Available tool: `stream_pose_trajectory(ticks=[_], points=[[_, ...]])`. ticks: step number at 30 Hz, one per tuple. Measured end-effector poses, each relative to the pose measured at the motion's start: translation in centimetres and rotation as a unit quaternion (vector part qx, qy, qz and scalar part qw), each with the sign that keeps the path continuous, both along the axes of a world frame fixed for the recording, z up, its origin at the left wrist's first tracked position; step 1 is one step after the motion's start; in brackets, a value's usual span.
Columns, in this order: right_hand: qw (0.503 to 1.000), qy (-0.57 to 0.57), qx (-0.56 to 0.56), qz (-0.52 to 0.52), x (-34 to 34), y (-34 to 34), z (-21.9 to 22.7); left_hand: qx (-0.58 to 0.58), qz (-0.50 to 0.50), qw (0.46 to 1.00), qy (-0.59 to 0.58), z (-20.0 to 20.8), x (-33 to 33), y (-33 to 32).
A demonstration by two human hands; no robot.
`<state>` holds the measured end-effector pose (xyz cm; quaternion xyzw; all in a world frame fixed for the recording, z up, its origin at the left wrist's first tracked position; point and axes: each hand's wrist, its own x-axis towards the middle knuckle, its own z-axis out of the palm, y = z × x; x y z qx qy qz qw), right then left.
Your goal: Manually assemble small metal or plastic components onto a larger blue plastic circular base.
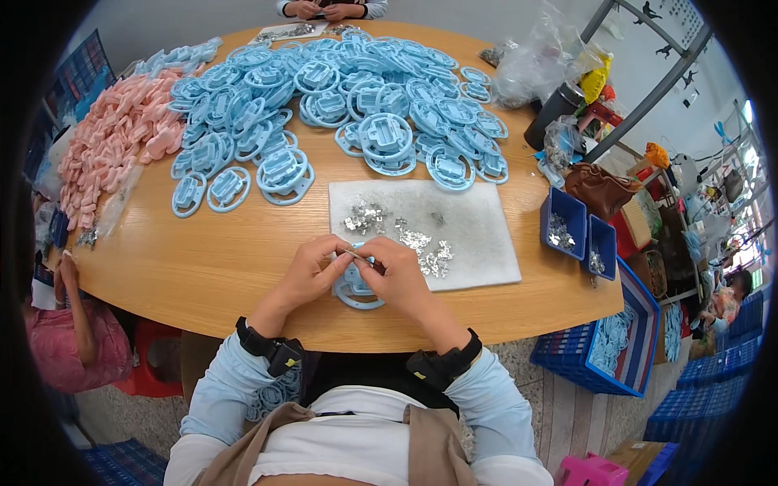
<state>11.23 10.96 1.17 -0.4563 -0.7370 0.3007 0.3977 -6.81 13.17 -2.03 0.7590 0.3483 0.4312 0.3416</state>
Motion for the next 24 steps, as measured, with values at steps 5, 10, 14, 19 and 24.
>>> stream_pose_trajectory(ticks=[5, 10, 14, 19, 24], points=[[0.995, 0.055, -0.075, -0.046, -0.3, -0.4, 0.2, -0.023, -0.007, 1.0, -0.001, -0.1, 0.0, -0.1], [0.979, 0.081, -0.184, -0.046, 0.0, -0.1, 0.1, 0.018, 0.015, 1.0, 0.006, 0.0, 0.1, -0.2], [0.99, 0.055, -0.123, -0.041, 0.6, 0.4, -0.2, 0.052, 0.019, 0.998, 0.036, 0.0, -0.1, -0.1], [0.982, -0.146, 0.093, -0.074, 1.8, 0.7, -1.5, 0.109, 0.028, 0.985, 0.128, 0.0, 0.1, -0.5], [0.958, -0.256, 0.103, -0.08, 0.7, 0.2, -1.1, 0.08, 0.009, 0.981, 0.175, -0.9, 0.1, -0.5]])
